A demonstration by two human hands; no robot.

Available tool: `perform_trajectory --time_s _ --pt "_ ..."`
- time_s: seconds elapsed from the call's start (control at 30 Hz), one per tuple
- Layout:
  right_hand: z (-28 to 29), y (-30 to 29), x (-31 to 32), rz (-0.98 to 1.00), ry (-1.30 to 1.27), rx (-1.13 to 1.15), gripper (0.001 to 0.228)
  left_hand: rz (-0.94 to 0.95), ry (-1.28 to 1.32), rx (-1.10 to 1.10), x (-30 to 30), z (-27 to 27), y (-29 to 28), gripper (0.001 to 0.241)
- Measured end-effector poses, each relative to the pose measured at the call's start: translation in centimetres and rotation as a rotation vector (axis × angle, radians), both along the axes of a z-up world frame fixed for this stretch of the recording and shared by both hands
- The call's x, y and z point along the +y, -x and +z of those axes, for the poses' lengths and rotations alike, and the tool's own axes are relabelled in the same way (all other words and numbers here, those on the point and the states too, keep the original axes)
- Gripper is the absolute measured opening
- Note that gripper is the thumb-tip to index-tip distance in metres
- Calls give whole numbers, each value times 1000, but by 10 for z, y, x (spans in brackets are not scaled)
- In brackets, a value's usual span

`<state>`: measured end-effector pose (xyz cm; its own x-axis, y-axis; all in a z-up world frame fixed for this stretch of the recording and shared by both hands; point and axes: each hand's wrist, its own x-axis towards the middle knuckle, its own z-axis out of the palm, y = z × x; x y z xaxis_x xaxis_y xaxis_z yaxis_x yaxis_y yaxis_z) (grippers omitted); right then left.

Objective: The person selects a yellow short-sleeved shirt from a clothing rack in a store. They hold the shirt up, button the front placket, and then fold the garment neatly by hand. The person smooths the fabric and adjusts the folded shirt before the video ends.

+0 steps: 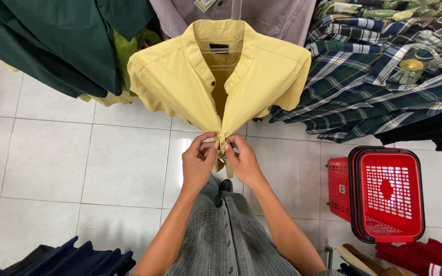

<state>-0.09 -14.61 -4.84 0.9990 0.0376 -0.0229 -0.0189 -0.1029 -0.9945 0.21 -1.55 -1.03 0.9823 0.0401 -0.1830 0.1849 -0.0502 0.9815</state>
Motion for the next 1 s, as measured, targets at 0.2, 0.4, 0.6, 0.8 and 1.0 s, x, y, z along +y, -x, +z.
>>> perform_trajectory --time_s 0.2,0.4,0.6,0.8,1.0 --pt "4 3 -1 -22 13 -4 16 -45 119 12 0 -11 -2 33" --pt "4 6 -4 -36 -29 -13 17 -70 190 34 -1 -15 -2 31" --pt "8 6 -5 -36 -25 -28 17 -25 208 69 -5 -21 -3 26" --pt "-7 5 -6 -75 21 -35 13 24 241 79 -8 -40 -5 26" --pt "1 4 -3 -145 88 -33 8 21 270 45 -9 -45 -9 33"
